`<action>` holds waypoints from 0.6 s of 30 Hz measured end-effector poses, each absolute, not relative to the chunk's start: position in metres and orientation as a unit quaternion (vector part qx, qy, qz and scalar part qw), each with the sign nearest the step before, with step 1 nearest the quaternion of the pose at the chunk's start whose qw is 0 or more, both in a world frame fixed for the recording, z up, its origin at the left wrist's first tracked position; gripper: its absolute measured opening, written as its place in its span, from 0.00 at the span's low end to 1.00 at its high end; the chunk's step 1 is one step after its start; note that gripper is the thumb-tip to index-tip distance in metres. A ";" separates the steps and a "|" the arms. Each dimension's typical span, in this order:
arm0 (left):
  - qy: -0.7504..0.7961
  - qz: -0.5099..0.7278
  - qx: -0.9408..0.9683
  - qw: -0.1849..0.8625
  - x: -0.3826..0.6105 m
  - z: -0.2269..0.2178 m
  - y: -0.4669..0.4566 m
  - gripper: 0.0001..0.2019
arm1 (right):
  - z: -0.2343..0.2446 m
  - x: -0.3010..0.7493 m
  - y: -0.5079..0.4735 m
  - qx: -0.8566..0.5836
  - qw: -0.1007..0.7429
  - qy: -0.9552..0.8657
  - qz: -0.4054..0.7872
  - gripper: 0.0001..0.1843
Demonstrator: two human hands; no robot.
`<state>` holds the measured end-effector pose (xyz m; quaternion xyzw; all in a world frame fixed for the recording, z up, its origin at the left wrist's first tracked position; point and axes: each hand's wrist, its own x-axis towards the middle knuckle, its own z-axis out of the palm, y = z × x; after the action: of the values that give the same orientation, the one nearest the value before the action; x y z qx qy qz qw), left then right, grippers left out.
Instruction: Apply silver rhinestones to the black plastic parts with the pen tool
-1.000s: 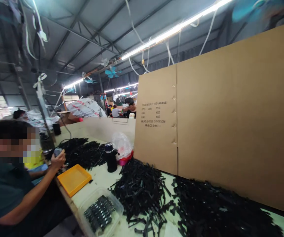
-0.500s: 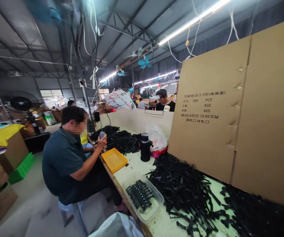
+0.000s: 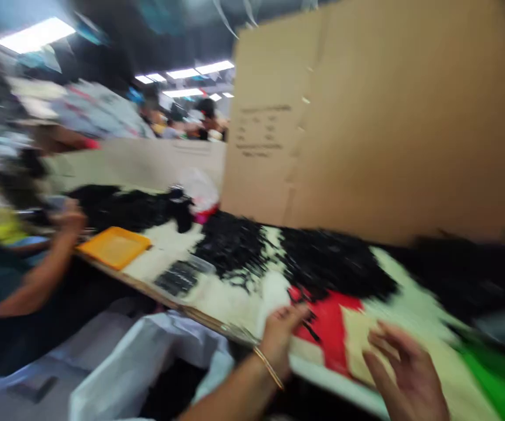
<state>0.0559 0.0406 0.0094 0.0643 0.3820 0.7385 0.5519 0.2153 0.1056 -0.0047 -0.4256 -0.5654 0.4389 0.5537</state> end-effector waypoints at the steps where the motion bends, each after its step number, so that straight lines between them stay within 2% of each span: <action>1: 0.394 0.730 0.057 0.556 0.059 0.006 0.042 0.16 | 0.005 0.236 0.113 -0.404 0.616 -0.573 0.360 0.30; 3: 0.452 0.684 0.040 0.571 0.063 0.000 0.047 0.13 | 0.022 0.274 0.135 -0.389 0.698 -0.561 0.215 0.29; 6: 0.544 0.581 0.020 0.605 0.071 -0.005 0.066 0.03 | 0.034 0.320 0.177 -0.431 0.723 -0.525 0.127 0.33; 7: 0.562 0.549 0.024 0.618 0.076 -0.004 0.073 0.01 | 0.033 0.330 0.191 -0.450 0.707 -0.530 0.130 0.35; 12: 0.567 0.462 0.063 0.679 0.121 0.010 0.112 0.06 | 0.014 0.336 0.239 -0.440 0.631 -0.578 0.272 0.45; 15: 0.544 0.460 0.077 0.698 0.153 0.017 0.144 0.07 | 0.016 0.331 0.251 -0.389 0.606 -0.588 0.369 0.34; 18: 0.524 0.458 0.087 0.713 0.179 0.010 0.171 0.06 | 0.030 0.343 0.256 -0.368 0.604 -0.592 0.386 0.22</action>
<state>0.1793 0.1715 0.0100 0.0867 0.5237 0.4582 0.7129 0.3425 0.2559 0.0304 -0.3682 -0.5920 0.3862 0.6040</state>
